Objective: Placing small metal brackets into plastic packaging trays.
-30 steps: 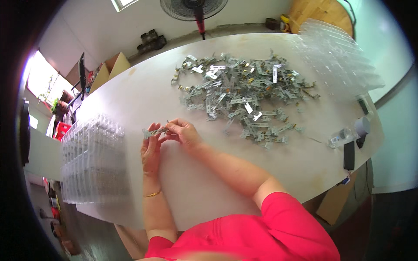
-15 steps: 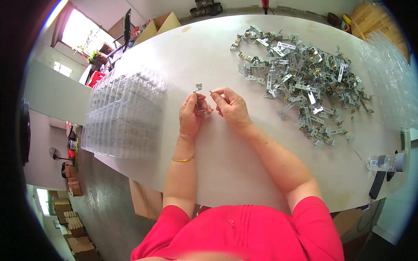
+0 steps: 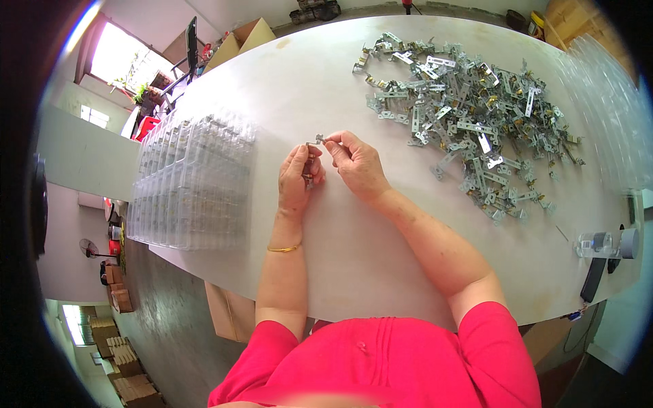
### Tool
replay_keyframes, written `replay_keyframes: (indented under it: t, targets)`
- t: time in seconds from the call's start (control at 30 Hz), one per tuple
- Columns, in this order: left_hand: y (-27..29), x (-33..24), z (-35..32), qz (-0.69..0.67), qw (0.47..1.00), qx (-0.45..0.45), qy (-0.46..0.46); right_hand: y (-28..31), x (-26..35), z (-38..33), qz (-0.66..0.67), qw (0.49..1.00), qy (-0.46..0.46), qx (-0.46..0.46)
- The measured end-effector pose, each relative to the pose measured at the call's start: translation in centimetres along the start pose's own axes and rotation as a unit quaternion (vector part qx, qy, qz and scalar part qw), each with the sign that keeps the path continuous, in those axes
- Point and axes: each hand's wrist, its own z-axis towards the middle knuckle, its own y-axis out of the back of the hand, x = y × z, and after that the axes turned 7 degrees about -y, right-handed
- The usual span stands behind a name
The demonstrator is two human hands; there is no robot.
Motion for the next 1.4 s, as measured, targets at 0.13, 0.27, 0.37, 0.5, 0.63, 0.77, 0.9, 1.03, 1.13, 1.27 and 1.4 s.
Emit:
replay_keyframes:
  t: [0.13, 0.27, 0.37, 0.5, 0.63, 0.77, 0.9, 1.03, 1.13, 1.27, 1.4]
  targets:
    - [0.0, 0.2, 0.0, 0.004, 1.0, 0.011, -0.008, 0.1, 0.2, -0.1, -0.016, 1.0, -0.002, -0.009]
    - [0.1, 0.2, -0.1, 0.03, 0.999, 0.005, -0.014, 0.5, 0.1, -0.1, -0.055, 0.998, -0.005, 0.008]
    - [0.4, 0.2, -0.1, 0.065, 0.997, 0.008, -0.032, 0.3, -0.1, 0.0, -0.089, 0.995, 0.042, -0.027]
    - [0.1, 0.3, 0.1, 0.125, 0.991, 0.025, -0.031, 0.5, -0.1, 0.0, -0.086, 0.995, 0.036, -0.027]
    - [0.0, 0.2, -0.1, 0.124, 0.992, 0.02, -0.028, 0.2, 0.6, -0.2, -0.049, 0.998, 0.027, -0.006]
    - [-0.3, 0.3, -0.1, 0.148, 0.988, 0.036, -0.034, 0.4, 0.7, -0.2, -0.051, 0.998, 0.023, -0.003]
    - [-0.6, 0.5, -0.3, 0.172, 0.983, 0.039, -0.047, 0.6, 0.8, -0.2, -0.101, 0.995, 0.018, -0.003]
    - [-0.7, 0.6, -0.3, 0.196, 0.978, 0.04, -0.058, 0.3, 0.1, 0.0, -0.141, 0.984, 0.095, -0.046]
    - [-0.7, 0.7, -0.3, 0.227, 0.969, 0.064, -0.069, 0.3, 0.1, 0.1, -0.15, 0.975, 0.14, -0.09]
    - [-0.6, 0.4, -0.3, 0.139, 0.989, 0.051, -0.016, 0.4, 0.6, 0.4, -0.081, 0.976, 0.152, -0.133]
    - [0.3, 0.1, 0.0, 0.014, 1.0, 0.013, -0.001, 0.7, 0.2, 0.8, -0.048, 0.983, 0.122, -0.127]
